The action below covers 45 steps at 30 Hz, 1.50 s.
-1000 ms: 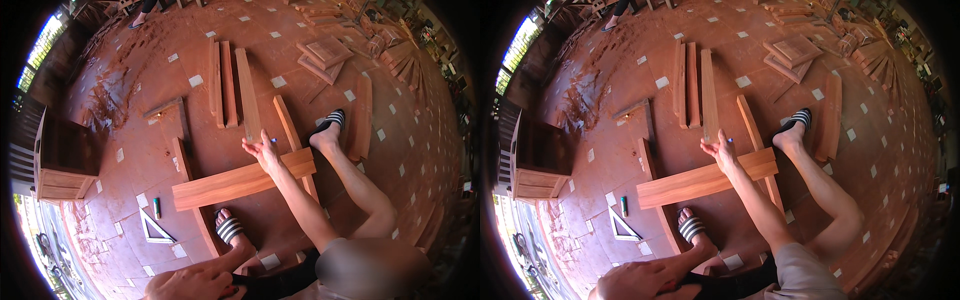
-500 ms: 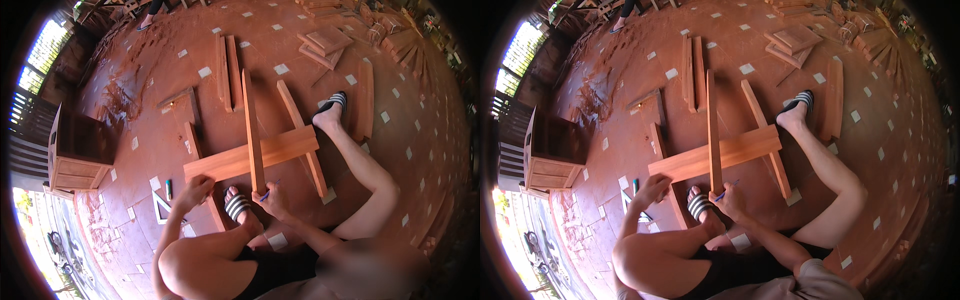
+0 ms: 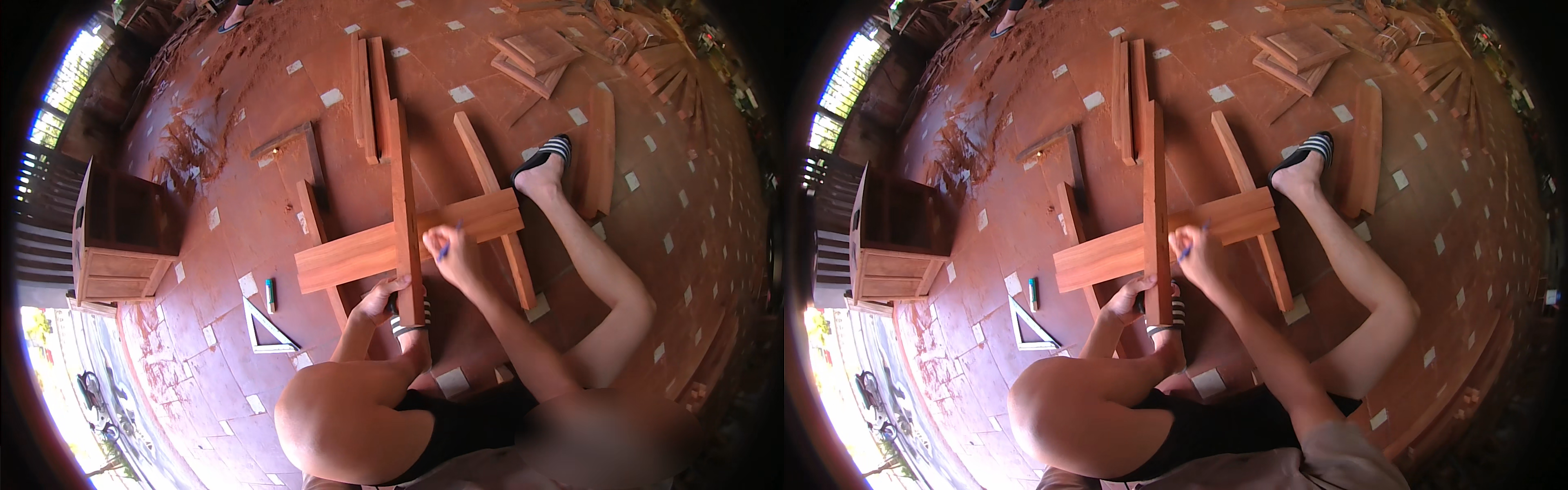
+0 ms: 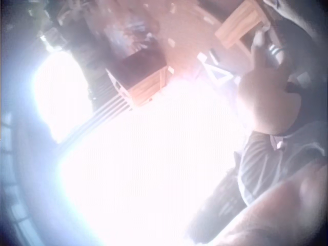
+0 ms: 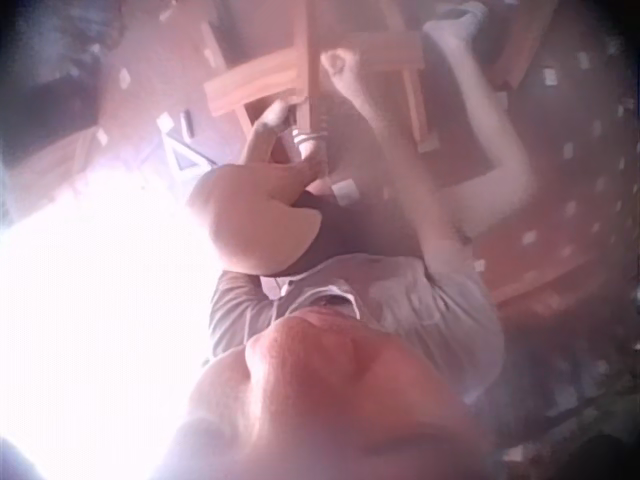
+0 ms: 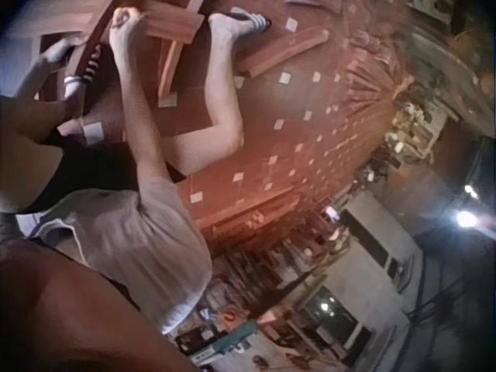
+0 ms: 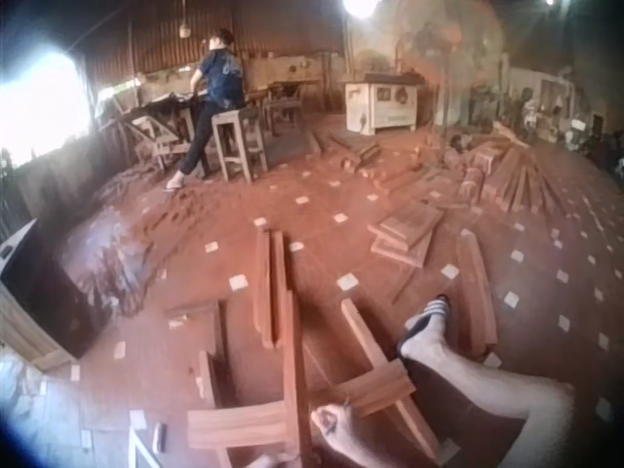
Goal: The person sits on the floor and uses a tape measure, pencil, and set square to measure and mark several wooden planks. They repeatedly align the tools, draw lines, and write numbers on the wood surfaces.
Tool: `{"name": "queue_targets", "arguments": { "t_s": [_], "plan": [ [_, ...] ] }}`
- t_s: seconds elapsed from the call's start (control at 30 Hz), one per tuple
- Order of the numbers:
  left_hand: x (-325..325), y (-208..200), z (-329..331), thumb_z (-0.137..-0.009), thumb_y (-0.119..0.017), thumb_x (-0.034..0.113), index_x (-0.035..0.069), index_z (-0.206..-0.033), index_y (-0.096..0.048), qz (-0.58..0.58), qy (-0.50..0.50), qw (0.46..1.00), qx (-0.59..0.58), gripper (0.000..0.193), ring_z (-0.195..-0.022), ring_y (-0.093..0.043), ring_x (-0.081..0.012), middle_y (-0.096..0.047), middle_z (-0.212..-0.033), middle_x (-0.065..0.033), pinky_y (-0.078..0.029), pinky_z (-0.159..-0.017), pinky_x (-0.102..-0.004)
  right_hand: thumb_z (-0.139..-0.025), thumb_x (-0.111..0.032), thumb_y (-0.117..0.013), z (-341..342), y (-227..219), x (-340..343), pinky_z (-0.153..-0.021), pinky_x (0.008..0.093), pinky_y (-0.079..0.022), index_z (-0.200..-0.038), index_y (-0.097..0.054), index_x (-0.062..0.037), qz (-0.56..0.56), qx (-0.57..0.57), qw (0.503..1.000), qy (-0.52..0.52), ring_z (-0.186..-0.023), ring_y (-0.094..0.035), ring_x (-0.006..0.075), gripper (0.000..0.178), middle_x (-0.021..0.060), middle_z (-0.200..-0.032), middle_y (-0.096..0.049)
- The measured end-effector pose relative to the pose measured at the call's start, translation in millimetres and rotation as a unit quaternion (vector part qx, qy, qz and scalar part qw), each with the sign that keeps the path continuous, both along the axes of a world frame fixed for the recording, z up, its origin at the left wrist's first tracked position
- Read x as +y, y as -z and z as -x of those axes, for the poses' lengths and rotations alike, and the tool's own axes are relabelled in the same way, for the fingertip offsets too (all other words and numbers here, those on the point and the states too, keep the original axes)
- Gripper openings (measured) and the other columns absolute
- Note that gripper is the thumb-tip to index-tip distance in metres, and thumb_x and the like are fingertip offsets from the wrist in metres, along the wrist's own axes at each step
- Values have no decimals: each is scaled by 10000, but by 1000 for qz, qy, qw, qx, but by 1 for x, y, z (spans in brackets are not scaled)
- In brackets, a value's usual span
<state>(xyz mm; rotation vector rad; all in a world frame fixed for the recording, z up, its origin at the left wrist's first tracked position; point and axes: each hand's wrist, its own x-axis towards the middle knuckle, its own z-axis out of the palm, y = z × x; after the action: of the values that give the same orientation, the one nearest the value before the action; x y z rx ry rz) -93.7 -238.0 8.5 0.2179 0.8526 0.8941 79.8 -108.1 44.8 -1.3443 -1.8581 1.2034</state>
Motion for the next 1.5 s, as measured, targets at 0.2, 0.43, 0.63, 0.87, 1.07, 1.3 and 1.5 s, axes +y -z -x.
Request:
{"name": "queue_targets", "arguments": {
  "t_s": [0.2, 0.43, 0.63, 0.87, 1.07, 1.3, 1.5],
  "plan": [
    [-26, 2, -9, -861, -786, 538, 11, -1322, -617, -8, -70, 996, -53, 720, -1130, -650, -242, -681, -1227, -114, -521, -1024, -423, -849, -425, -826, 71, 43, 65, -647, 428, -563, -849, -752, 11, -64, -98, 993, 22, -671, -727, 309, 443, 171, -724, -733],
    [-21, 2, -7, -850, -809, 524, 0, -1350, -599, -8, -52, 997, -53, 754, -1115, -660, -231, -677, -1246, -119, -543, -1003, -409, -804, -284, -807, 91, 41, 82, -653, 470, -579, -713, -717, 8, -14, -179, 984, 18, -697, -730, 369, 319, 230, -721, -717],
    [-20, 0, -9, -885, -788, 527, -1, -1284, -635, 10, -27, 1000, 4, 680, -1049, -678, -200, -696, -1155, -91, -558, -930, -368, -802, -153, -776, 98, 47, 110, -735, 480, -621, -836, -730, 73, 133, -220, 966, -11, -860, -760, 443, 233, 311, -896, -743],
    [-18, -6, -12, -919, -780, 500, 6, -1189, -692, 0, -14, 997, 81, 569, -959, -692, -180, -721, -1057, -67, -557, -893, -334, -930, -56, -654, 67, 37, 115, -543, 378, -634, -903, -714, 96, 262, -61, 961, -61, -697, -766, 291, 166, 227, -846, -754],
    [-18, -5, -13, -916, -784, 499, 6, -1190, -692, 15, -25, 998, 58, 572, -961, -692, -188, -723, -1059, -74, -555, -902, -344, -997, -160, -686, 33, 34, 110, -554, 320, -633, -937, -717, 72, 259, 11, 966, 3, -631, -731, 197, 241, 131, -797, -735],
    [-16, -18, -16, -941, -748, 501, 23, -1157, -698, -2, -14, 993, 118, 527, -879, -659, -145, -711, -997, -42, -524, -790, -296, -921, -226, -786, 51, 19, 104, -527, 302, -595, -893, -759, 57, 165, -94, 979, -72, -560, -704, 167, 285, 132, -711, -738],
    [-9, -25, -17, -952, -716, 521, 54, -1091, -705, -29, 46, 970, 236, 487, -689, -558, -76, -664, -859, -1, -405, -570, -243, -935, -121, -688, 64, 9, 117, -506, 322, -591, -752, -700, 54, 187, -190, 959, -97, -554, -703, 177, 254, 134, -687, -717]
  ]
}}
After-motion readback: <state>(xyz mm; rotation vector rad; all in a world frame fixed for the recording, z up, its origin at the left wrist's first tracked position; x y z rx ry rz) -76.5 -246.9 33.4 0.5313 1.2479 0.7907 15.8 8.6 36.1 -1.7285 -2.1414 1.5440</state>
